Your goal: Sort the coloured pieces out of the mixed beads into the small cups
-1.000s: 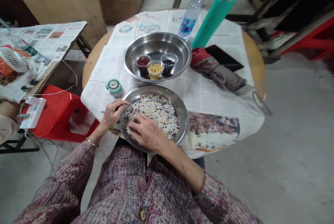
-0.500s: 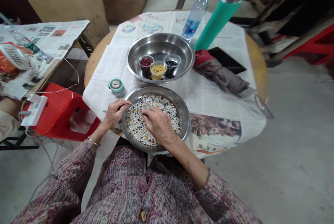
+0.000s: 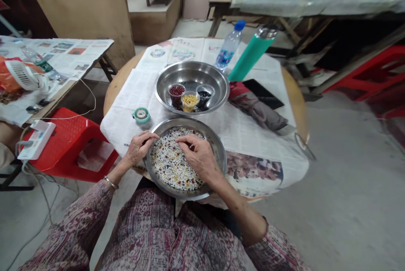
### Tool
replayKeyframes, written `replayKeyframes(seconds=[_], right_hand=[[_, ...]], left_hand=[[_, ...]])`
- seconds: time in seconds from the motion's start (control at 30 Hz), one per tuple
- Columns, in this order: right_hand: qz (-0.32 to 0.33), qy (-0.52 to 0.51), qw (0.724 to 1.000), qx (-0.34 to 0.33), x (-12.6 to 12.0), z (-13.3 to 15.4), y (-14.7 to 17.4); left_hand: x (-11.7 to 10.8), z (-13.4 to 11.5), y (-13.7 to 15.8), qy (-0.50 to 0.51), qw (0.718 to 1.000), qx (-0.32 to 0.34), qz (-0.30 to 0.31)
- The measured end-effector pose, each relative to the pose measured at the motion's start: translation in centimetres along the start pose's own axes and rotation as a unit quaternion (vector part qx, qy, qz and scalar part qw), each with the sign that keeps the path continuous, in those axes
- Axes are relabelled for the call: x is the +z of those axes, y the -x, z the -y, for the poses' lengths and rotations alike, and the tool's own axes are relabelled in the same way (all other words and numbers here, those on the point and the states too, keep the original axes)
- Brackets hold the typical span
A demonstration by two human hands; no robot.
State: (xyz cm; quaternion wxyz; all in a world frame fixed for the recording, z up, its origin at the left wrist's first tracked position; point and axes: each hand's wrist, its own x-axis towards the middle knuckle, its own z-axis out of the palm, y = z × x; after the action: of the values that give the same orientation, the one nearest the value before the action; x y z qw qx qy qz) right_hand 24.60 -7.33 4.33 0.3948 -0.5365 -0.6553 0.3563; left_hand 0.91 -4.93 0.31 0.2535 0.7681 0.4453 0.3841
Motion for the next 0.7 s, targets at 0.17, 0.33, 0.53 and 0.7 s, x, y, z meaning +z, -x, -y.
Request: replayKeyframes(seconds=[0.17, 0.33, 0.53, 0.7], right_hand=[[-0.029, 0.015, 0.999, 0.001, -1.2, 1.4, -4.6], [-0.084, 0.035, 0.995, -0.042, -1.9, 3.0, -12.8], [-0.122, 0.122, 0.985, -0.01, -2.1, 3.6, -15.3], [-0.082, 0.071, 0.993, -0.05, -2.1, 2.8, -8.1]], left_hand=[[0.1, 0.5, 0.1, -0.001, 1.0, 0.005, -0.002], [0.2, 0.8, 0.2, -0.005, 1.0, 0.012, -0.001], [0.2, 0.8, 0.3, -0.004, 1.0, 0.008, 0.005], [0.2, 0.8, 0.5, 0.0, 1.0, 0.009, -0.003]])
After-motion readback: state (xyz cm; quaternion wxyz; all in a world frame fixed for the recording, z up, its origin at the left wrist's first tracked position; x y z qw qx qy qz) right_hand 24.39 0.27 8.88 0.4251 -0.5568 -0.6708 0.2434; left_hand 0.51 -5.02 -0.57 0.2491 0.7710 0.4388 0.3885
